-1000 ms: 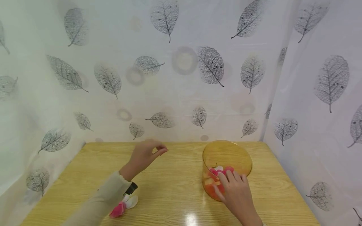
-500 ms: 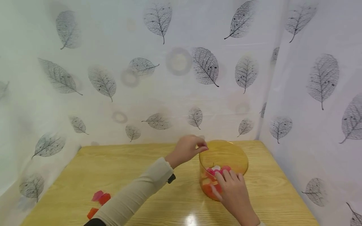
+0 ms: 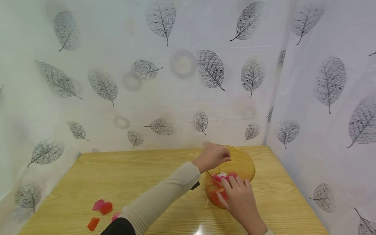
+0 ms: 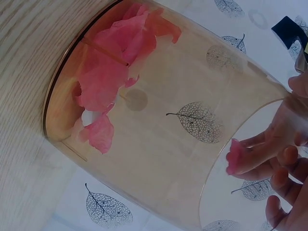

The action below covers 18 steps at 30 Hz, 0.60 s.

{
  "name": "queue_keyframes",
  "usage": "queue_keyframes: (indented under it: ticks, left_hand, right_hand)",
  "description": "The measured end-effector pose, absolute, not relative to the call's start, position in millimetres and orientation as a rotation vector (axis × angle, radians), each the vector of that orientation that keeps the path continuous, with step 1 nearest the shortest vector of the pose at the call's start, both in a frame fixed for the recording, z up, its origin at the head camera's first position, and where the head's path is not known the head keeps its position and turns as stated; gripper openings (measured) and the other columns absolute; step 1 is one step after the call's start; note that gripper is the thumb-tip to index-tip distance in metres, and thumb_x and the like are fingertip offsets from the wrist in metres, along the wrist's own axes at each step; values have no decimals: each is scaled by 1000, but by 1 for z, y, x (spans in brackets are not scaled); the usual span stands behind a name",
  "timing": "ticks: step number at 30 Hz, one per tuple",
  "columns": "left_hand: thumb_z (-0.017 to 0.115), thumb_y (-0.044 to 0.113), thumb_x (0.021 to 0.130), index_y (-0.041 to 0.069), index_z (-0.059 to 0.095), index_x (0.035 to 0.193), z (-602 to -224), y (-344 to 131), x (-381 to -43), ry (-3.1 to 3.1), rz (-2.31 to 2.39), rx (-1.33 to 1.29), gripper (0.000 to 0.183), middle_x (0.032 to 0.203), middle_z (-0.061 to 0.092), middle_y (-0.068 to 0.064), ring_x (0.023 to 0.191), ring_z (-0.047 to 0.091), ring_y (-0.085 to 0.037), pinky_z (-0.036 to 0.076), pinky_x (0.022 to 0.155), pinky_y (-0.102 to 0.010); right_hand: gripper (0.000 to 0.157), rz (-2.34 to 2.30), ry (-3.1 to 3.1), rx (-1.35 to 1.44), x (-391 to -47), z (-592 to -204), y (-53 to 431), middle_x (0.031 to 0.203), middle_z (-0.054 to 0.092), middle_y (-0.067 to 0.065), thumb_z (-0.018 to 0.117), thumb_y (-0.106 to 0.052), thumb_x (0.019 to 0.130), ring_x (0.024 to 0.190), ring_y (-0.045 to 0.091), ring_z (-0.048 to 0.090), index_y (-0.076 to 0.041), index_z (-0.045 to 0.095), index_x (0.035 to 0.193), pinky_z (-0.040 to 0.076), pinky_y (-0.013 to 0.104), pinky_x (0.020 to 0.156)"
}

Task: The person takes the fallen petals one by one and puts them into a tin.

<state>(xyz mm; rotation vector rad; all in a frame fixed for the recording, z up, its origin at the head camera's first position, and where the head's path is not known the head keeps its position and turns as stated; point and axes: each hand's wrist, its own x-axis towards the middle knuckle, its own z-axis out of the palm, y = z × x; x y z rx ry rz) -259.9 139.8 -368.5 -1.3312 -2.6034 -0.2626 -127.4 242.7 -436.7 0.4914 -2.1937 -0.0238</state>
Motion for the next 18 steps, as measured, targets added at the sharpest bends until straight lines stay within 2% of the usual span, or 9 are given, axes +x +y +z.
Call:
queue_keyframes:
  ticks: [7,18]
  left_hand:
    - [64,36,88,26,68,112,-375,144,-262,-2635,-115,-1293,26,107,70,14,85,66,-2,50,71,-14]
    - [62,35,90,26,67,110,-380,135,-263,-2561,-142,-1305,24,102,71,12,81,65,-2,48,69,-12]
  right_hand:
    - [58,-34,-2208,492,-127,-437,242,70,51,7,22,-55,96,62,27,49,-8,54,81,31,35,55]
    - [57,-28,-2203,488,-127,-438,242,70,52,6,23,-55,96,61,26,50,-9,55,81,31,35,55]
